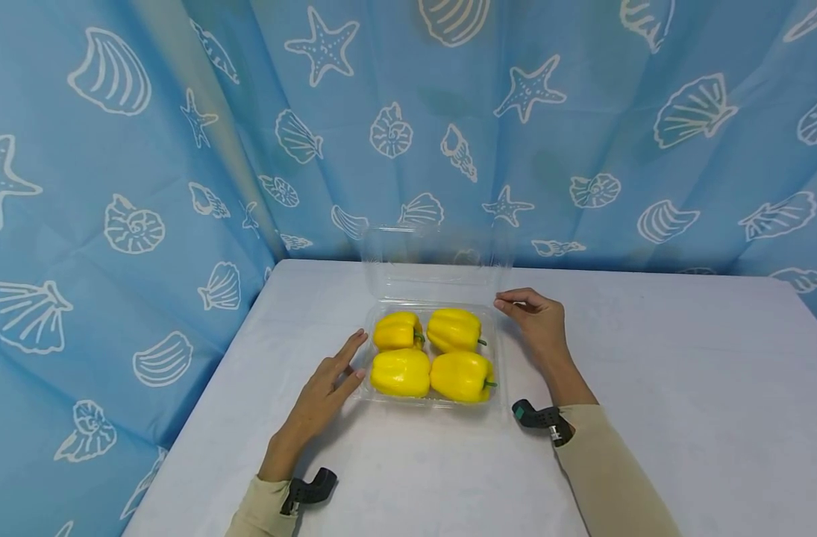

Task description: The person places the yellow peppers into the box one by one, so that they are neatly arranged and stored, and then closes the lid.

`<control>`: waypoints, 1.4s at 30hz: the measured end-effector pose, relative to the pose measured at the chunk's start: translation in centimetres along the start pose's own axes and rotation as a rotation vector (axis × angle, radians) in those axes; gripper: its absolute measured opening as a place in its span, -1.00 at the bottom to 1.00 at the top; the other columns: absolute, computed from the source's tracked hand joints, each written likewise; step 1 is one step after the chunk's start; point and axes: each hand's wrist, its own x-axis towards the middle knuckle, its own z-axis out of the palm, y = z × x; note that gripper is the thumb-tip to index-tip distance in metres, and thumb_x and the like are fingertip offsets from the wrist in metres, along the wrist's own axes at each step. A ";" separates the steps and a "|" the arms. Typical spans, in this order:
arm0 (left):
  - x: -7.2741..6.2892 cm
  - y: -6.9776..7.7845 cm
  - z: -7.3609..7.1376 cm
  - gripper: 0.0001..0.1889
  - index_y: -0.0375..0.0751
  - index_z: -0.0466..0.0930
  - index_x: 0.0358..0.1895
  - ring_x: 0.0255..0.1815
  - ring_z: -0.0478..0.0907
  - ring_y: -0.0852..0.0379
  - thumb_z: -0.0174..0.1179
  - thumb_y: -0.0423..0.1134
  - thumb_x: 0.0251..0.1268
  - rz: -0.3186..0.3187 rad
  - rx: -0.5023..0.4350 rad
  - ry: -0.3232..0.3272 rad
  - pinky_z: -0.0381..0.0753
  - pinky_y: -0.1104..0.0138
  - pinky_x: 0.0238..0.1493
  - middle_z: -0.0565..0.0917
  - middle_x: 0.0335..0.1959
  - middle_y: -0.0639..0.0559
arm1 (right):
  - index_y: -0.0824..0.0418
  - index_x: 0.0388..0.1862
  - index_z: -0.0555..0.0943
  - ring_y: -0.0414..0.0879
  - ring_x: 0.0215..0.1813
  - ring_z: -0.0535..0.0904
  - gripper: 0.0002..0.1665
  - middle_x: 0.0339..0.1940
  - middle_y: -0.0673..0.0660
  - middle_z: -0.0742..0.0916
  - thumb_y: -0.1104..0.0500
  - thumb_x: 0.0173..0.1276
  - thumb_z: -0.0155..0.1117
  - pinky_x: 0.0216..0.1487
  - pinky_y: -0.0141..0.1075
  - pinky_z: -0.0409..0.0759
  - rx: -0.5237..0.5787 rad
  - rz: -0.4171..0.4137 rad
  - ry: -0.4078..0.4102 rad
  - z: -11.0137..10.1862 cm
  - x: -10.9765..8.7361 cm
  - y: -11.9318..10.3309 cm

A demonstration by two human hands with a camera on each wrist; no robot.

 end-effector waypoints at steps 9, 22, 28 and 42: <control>0.1 0.2 -0.1 -0.39 0.35 0.06 0.59 -0.06 0.42 0.19 -0.06 0.15 0.56 0.003 0.005 0.002 0.46 0.16 -0.11 0.07 0.57 0.42 | 0.30 -0.11 0.76 -0.14 -0.02 0.65 -0.66 -0.12 0.11 0.77 0.08 0.27 0.48 0.01 -0.44 0.58 0.003 0.004 -0.009 -0.2 -0.1 -0.1; 0.1 0.2 0.1 -0.39 0.39 0.06 0.59 -0.05 0.43 0.20 -0.07 0.17 0.55 -0.008 0.010 0.008 0.48 0.17 -0.11 0.07 0.56 0.45 | 0.28 -0.10 0.76 -0.17 -0.02 0.64 -0.69 -0.09 0.13 0.77 0.09 0.29 0.46 0.02 -0.45 0.57 -0.046 0.035 -0.056 -0.8 -0.7 -0.3; 0.1 0.0 0.2 -0.38 0.41 0.04 0.59 -0.04 0.44 0.18 -0.07 0.20 0.54 -0.008 0.018 0.008 0.48 0.18 -0.11 0.06 0.57 0.46 | 0.25 -0.03 0.77 -0.19 -0.05 0.63 -0.59 -0.14 -0.03 0.79 0.00 0.29 0.46 0.07 -0.45 0.53 -0.128 0.081 -0.052 -1.1 -0.9 -0.3; -0.3 0.3 0.2 -0.35 0.32 0.05 0.60 -0.02 0.41 0.15 -0.06 0.22 0.52 -0.066 -0.013 0.008 0.46 0.13 -0.08 0.44 0.40 0.15 | 0.33 -0.05 0.75 -0.25 0.11 0.60 -0.71 0.02 0.04 0.76 0.15 0.39 0.38 0.08 -0.47 0.52 -0.086 0.007 -0.103 -1.6 -1.1 0.1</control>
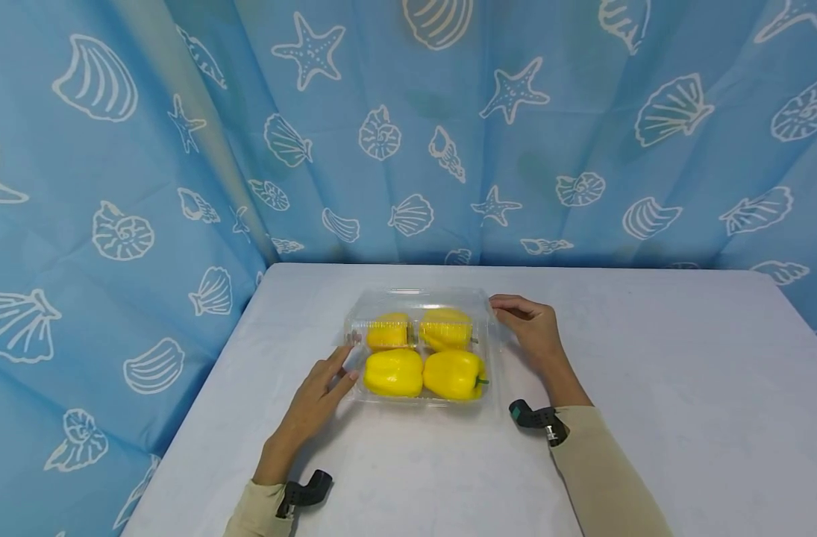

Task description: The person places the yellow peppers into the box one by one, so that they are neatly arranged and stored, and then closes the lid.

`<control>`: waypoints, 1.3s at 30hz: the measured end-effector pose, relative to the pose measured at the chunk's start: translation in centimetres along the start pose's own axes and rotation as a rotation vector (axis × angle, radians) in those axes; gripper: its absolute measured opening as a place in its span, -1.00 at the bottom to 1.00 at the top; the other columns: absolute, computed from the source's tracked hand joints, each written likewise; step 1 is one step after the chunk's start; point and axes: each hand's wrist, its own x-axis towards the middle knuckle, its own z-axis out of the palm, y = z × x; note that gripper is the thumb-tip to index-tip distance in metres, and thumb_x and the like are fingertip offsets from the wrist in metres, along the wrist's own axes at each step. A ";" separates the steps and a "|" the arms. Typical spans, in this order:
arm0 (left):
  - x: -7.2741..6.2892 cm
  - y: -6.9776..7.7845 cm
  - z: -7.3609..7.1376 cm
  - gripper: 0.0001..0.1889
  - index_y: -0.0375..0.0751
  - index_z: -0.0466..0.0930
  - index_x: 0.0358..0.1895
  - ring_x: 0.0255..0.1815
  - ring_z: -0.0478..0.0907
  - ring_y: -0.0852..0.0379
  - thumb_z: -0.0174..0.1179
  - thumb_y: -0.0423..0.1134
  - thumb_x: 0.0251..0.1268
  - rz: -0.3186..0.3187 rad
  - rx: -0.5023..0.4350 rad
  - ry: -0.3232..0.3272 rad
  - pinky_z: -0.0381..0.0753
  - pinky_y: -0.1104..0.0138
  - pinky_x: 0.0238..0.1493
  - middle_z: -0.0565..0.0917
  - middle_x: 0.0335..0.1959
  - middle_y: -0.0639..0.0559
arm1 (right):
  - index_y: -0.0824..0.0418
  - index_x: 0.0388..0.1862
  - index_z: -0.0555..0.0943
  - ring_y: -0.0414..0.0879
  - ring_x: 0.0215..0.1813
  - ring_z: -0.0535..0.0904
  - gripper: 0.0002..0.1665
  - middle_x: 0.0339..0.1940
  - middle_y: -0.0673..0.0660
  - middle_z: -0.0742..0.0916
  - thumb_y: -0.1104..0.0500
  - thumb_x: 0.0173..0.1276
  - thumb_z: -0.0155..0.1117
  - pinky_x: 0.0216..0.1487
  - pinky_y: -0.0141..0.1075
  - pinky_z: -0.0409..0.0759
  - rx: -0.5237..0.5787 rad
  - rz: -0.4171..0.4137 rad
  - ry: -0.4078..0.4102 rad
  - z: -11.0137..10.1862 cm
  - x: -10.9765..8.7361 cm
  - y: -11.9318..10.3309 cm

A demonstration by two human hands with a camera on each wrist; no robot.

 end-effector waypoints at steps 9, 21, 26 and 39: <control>0.3 0.3 -0.1 -0.39 0.45 -0.01 0.59 0.07 0.42 0.15 -0.08 0.16 0.56 -0.004 -0.008 0.009 0.47 0.06 -0.01 0.23 0.54 0.31 | 0.36 -0.05 0.74 -0.22 0.12 0.61 -0.68 0.01 0.02 0.76 0.13 0.39 0.38 0.09 -0.46 0.52 0.080 -0.019 -0.021 -0.1 0.1 -0.3; 0.0 0.5 -0.3 -0.45 0.44 0.07 0.57 0.06 0.44 0.01 -0.56 0.21 0.62 -0.022 -0.127 0.000 0.37 -0.10 0.08 0.32 0.50 0.24 | 0.34 -0.04 0.74 -0.18 0.08 0.64 -0.72 0.00 0.21 0.77 0.16 0.43 0.33 0.10 -0.43 0.53 0.115 -0.034 -0.055 -0.1 -0.6 -0.3; 0.1 0.3 0.1 -0.45 0.45 -0.03 0.59 0.18 0.43 0.03 -0.26 0.12 0.63 -0.045 -0.093 -0.003 0.40 -0.12 0.12 0.30 0.51 0.26 | 0.35 -0.01 0.73 -0.20 0.06 0.65 -0.71 -0.01 0.18 0.77 0.16 0.44 0.32 0.09 -0.43 0.54 0.102 -0.041 -0.073 -0.3 -1.1 -0.3; 0.2 0.2 0.1 -0.46 0.43 0.02 0.59 0.41 0.31 -0.07 -0.20 0.06 0.63 0.009 -0.048 -0.007 0.29 -0.25 0.24 0.05 0.59 0.36 | 0.23 0.29 0.60 -0.18 0.12 0.61 -0.52 0.17 0.16 0.70 0.03 0.50 0.24 0.06 -0.42 0.56 0.099 0.044 -0.097 -0.4 -3.1 -0.9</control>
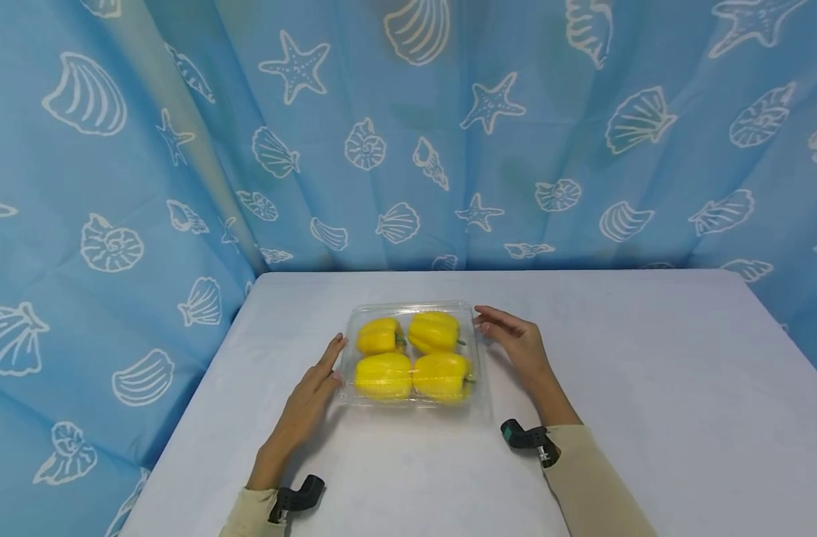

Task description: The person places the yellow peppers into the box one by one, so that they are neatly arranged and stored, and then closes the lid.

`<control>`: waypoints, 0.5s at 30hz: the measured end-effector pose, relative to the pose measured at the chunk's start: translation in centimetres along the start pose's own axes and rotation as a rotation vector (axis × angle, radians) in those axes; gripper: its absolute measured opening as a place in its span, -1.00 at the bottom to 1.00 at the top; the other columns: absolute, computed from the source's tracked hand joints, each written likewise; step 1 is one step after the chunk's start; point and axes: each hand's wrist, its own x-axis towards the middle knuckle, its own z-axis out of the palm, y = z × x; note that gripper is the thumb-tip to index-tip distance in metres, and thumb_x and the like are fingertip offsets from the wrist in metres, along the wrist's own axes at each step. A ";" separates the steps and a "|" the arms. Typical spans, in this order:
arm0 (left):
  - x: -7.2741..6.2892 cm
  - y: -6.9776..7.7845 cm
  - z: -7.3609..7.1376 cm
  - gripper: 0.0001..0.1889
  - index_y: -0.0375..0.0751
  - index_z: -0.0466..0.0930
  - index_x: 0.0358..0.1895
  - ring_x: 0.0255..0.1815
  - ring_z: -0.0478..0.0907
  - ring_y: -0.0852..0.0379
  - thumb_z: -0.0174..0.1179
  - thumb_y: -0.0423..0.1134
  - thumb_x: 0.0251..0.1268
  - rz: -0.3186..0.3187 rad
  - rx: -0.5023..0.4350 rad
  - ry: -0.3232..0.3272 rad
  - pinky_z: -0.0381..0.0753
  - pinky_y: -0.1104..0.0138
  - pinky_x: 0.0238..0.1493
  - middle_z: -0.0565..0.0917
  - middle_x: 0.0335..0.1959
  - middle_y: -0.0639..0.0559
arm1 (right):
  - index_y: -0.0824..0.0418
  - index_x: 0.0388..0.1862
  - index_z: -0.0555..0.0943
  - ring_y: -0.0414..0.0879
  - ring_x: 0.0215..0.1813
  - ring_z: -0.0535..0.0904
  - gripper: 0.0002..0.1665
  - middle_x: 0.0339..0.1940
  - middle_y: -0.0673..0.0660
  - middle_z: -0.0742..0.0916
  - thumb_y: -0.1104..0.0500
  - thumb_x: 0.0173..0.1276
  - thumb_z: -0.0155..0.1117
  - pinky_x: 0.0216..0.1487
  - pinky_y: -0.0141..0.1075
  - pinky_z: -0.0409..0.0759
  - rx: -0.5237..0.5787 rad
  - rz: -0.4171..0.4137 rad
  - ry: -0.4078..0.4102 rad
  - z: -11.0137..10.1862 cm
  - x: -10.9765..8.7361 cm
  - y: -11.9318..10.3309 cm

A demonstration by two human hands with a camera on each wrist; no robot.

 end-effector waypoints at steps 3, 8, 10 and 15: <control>0.0 0.0 -0.1 -0.46 0.42 0.01 0.59 0.42 0.30 -0.07 -0.24 0.11 0.63 0.009 0.000 0.001 0.28 -0.25 0.26 0.01 0.59 0.41 | 0.19 0.30 0.59 -0.12 0.05 0.61 -0.49 0.14 0.16 0.70 -0.06 0.53 0.18 0.02 -0.41 0.58 -0.034 0.041 0.016 0.2 -0.7 -0.4; 0.0 0.1 0.0 -0.47 0.49 0.01 0.57 0.32 0.38 -0.04 -0.26 0.16 0.61 -0.010 0.006 0.007 0.35 -0.23 0.19 0.05 0.57 0.44 | 0.19 0.25 0.59 -0.04 0.02 0.59 -0.42 0.07 0.16 0.69 -0.19 0.56 0.04 0.02 -0.46 0.56 -0.096 0.093 0.047 0.5 -2.4 -1.1; 0.0 0.1 0.0 -0.47 0.48 0.00 0.58 0.31 0.39 -0.04 -0.24 0.11 0.63 -0.013 0.012 0.005 0.36 -0.23 0.18 0.05 0.58 0.41 | 0.22 0.24 0.59 -0.02 0.01 0.59 -0.40 0.06 0.18 0.68 -0.21 0.58 0.00 0.01 -0.47 0.55 -0.098 0.100 0.049 0.6 -3.2 -1.4; -0.1 0.4 0.0 -0.45 0.44 0.00 0.59 0.30 0.39 -0.05 -0.18 -0.01 0.64 -0.022 0.013 -0.001 0.36 -0.22 0.18 0.05 0.58 0.39 | 0.27 0.25 0.56 -0.05 0.00 0.60 -0.37 0.05 0.21 0.67 -0.20 0.59 -0.02 0.01 -0.47 0.55 -0.097 0.126 0.026 0.7 -5.3 -2.1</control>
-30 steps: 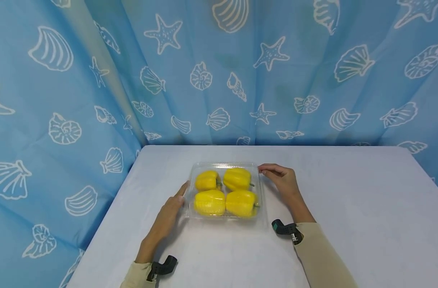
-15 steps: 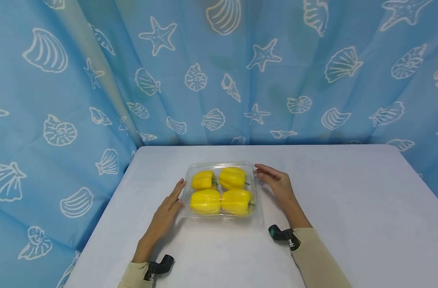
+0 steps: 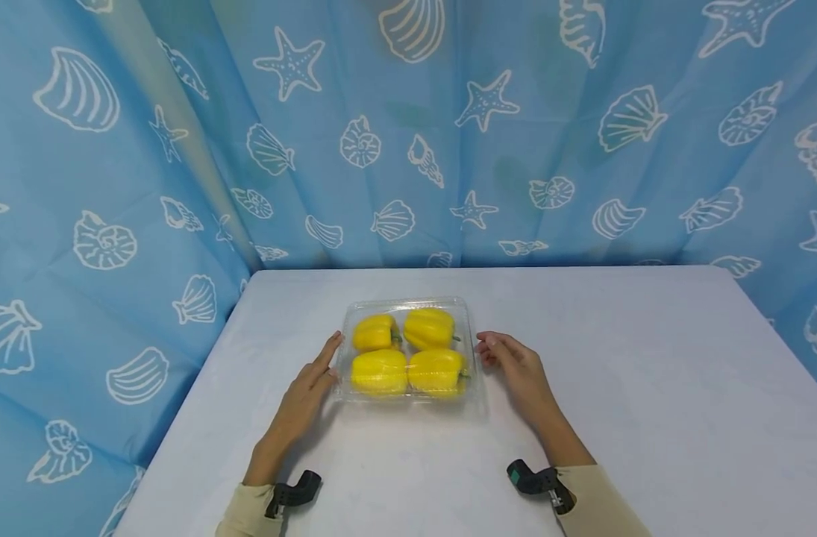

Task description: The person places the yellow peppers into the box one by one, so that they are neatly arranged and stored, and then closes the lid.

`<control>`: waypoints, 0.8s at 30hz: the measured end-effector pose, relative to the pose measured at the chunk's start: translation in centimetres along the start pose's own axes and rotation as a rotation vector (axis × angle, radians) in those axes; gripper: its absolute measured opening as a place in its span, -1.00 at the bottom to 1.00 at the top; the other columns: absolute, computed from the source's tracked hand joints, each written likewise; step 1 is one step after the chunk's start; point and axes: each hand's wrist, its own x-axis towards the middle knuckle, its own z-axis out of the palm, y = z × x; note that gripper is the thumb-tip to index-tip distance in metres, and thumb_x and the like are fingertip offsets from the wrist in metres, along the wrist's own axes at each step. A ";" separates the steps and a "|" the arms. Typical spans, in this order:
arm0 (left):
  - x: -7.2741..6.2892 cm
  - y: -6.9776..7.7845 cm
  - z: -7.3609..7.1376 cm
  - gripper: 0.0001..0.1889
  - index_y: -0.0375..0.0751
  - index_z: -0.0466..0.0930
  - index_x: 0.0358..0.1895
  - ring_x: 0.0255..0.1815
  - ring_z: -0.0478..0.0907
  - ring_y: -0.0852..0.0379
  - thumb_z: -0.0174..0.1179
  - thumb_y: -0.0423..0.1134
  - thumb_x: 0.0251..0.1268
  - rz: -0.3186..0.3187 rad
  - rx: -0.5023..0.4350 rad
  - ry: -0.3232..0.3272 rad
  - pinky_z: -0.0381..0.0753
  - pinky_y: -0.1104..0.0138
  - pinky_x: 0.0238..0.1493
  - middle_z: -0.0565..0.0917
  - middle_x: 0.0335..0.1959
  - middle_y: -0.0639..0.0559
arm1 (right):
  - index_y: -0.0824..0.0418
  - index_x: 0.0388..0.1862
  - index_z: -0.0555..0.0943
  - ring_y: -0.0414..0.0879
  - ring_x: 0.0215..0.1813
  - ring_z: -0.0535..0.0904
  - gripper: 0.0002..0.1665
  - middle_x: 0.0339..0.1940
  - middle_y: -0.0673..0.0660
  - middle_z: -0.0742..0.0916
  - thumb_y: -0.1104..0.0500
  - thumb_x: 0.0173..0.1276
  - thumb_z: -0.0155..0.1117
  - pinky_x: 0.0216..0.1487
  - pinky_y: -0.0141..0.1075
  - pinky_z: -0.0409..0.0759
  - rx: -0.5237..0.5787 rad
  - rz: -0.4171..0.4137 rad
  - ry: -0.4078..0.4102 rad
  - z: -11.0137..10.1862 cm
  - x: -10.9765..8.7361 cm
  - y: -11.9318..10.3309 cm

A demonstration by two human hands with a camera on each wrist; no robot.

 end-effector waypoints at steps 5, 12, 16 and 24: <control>0.0 0.1 -0.1 -0.45 0.46 0.01 0.58 0.30 0.39 -0.05 -0.19 -0.01 0.64 0.004 -0.007 0.001 0.36 -0.20 0.20 0.05 0.58 0.41 | 0.24 0.25 0.56 -0.09 0.02 0.61 -0.42 0.05 0.19 0.68 -0.17 0.59 0.00 0.01 -0.46 0.56 -0.039 0.021 -0.027 -0.1 -2.3 -0.3; 0.0 0.0 0.0 -0.46 0.45 0.02 0.58 0.30 0.39 -0.05 -0.20 0.01 0.64 0.010 -0.008 0.008 0.36 -0.19 0.20 0.07 0.58 0.37 | 0.33 0.17 0.58 -0.02 -0.13 0.64 -0.49 -0.06 0.27 0.70 -0.07 0.60 0.04 -0.09 -0.33 0.63 0.042 0.035 -0.065 -0.4 -4.9 -0.6; 0.1 0.1 0.1 -0.45 0.43 0.02 0.59 0.30 0.39 -0.06 -0.19 0.00 0.64 0.014 -0.014 0.007 0.36 -0.22 0.20 0.07 0.59 0.34 | 0.41 0.14 0.56 0.00 -0.15 0.65 -0.51 -0.11 0.33 0.70 -0.01 0.61 0.05 -0.13 -0.28 0.65 0.096 0.036 -0.101 -0.6 -5.6 -0.8; -0.1 -0.1 0.1 -0.45 0.39 0.03 0.59 0.33 0.38 -0.07 -0.17 -0.01 0.63 0.035 -0.006 0.020 0.35 -0.23 0.20 0.08 0.58 0.36 | 0.47 0.10 0.57 0.00 -0.18 0.66 -0.47 -0.12 0.38 0.71 -0.01 0.63 0.02 -0.17 -0.26 0.65 0.147 0.072 -0.140 -0.4 -5.9 -1.2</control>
